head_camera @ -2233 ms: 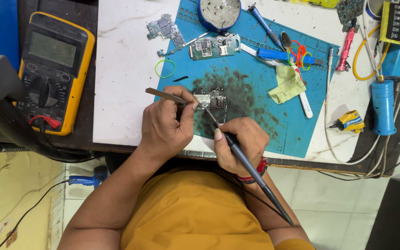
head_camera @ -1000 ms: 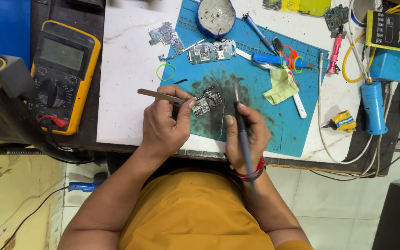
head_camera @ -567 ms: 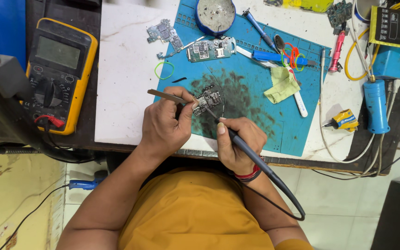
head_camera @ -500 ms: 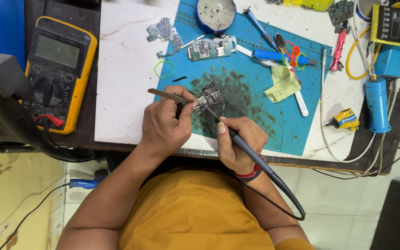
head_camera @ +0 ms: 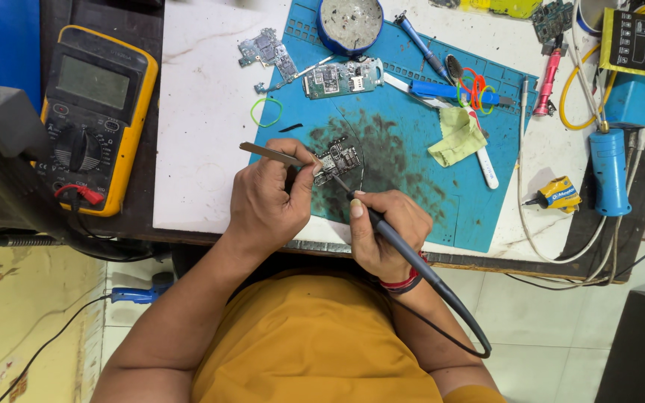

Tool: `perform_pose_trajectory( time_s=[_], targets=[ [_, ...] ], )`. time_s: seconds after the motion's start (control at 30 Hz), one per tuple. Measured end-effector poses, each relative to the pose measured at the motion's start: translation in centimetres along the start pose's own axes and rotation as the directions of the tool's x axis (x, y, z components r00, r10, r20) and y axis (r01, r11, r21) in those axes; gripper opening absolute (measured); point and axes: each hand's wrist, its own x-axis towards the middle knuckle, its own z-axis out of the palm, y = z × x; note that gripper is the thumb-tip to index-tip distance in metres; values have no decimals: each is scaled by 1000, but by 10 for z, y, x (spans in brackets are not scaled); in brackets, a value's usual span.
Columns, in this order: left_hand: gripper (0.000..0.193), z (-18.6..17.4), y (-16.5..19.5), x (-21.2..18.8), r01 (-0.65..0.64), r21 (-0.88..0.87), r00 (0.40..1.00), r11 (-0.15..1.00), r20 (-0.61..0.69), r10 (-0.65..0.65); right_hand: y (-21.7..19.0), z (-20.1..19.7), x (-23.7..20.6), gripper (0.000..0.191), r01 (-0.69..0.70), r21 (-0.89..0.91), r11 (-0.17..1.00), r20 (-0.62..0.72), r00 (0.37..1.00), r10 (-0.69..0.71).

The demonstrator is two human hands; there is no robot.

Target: The person solders components on a phone motherboard, holding the board steady with a tool in one hand while applying a soldering iron to the board with the other hand. They reposition the board and continue soldering different points on it throughout the clip.

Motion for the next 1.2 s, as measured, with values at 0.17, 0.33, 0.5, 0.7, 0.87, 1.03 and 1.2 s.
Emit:
perform_pose_trajectory(
  time_s=[0.17, 0.33, 0.5, 0.7, 0.87, 1.03, 1.2],
  targets=[
    [21, -1, 0, 0, 10, 2, 1000, 1000, -1, -10, 0, 0, 0, 6, -8, 0, 1000, 13, 1000, 8],
    [19, -1, 0, 0, 16, -2, 1000, 1000, 1, -16, 1, 1, -1, 7, -6, 20, 1000, 7, 1000, 6],
    [20, 0, 0, -1, 29, 0, 1000, 1000, 1, -29, 0, 0, 0, 8, -4, 6, 1000, 5, 1000, 4],
    [20, -1, -1, -1, 28, 3, 1000, 1000, -1, -28, -1, 1, 1, 7, -6, -12, 1000, 13, 1000, 6],
    [21, 0, 0, 0, -26, 26, 1000, 999, -15, 27, 0, 0, 1, 8, 19, -3, 1000, 8, 1000, -19],
    [22, 0, 0, -1, -12, 10, 1000, 1000, -6, 12, -1, 0, 1, 8, 5, -6, 1000, 12, 1000, -5],
    [22, 0, -1, 0, -26, 16, 1000, 1000, -5, 26, -1, 0, 0, 8, -9, -5, 1000, 11, 1000, 9]
  ],
)
